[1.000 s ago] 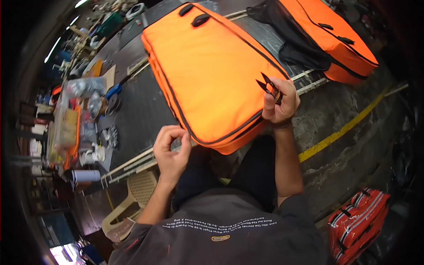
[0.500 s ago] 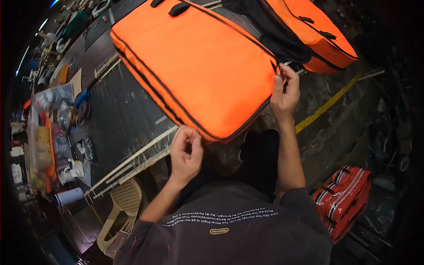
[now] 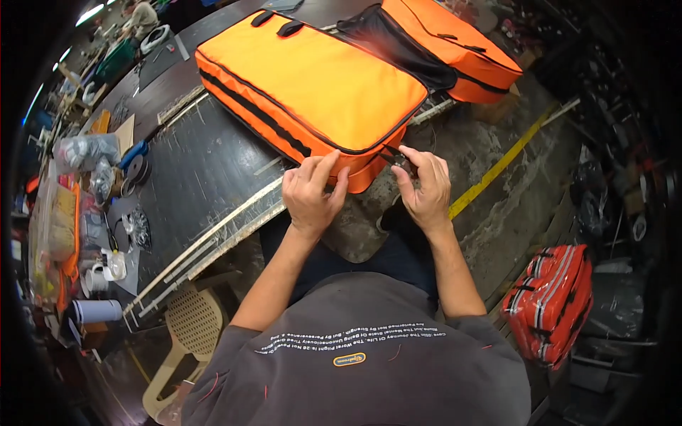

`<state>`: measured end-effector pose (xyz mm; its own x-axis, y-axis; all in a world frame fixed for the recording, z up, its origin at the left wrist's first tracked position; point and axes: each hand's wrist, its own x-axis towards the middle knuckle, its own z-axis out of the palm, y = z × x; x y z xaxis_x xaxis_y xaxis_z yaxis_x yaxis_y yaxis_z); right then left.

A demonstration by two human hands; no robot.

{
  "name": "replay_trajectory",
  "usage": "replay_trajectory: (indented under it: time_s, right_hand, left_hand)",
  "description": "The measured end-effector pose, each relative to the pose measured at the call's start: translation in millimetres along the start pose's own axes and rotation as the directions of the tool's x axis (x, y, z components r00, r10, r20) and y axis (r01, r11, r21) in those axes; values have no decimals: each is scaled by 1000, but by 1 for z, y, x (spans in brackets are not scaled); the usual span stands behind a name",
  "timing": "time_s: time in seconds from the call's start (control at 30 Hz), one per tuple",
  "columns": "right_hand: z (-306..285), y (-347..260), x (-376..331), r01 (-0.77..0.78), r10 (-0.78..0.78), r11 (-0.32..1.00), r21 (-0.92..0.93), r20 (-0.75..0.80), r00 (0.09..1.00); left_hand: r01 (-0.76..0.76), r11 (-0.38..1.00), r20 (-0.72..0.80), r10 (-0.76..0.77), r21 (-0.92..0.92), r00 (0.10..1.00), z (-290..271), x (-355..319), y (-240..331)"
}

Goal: Trimming loose threads from orange bags and mesh inserts using thread snips.

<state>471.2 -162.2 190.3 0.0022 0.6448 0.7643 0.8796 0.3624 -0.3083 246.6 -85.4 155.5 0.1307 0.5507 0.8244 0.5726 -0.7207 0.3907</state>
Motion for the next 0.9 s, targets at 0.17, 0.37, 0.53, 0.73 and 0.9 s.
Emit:
replay_trajectory:
  time_s: [0.17, 0.37, 0.53, 0.73, 0.9]
  right_hand:
    - [3, 4, 0, -33, 33, 999, 9, 20, 999]
    - [17, 14, 5, 109, -106, 992, 64, -55, 993]
    - [25, 21, 1, 195, -189, 966, 167, -51, 981]
    - [32, 16, 2, 245, -242, 947, 208, -42, 969]
    - [35, 12, 5, 277, -282, 946, 169, 4, 959]
  left_hand:
    - [-130, 990, -69, 134, 48, 989, 5, 6, -3]
    - [42, 997, 67, -38, -70, 997, 4, 4, 10]
    - [612, 549, 276, -574, -569, 771, 9, -12, 21]
    - [633, 358, 351, -598, -687, 720, 14, -21, 12]
    - [647, 297, 385, -606, -703, 696, 14, -20, 10]
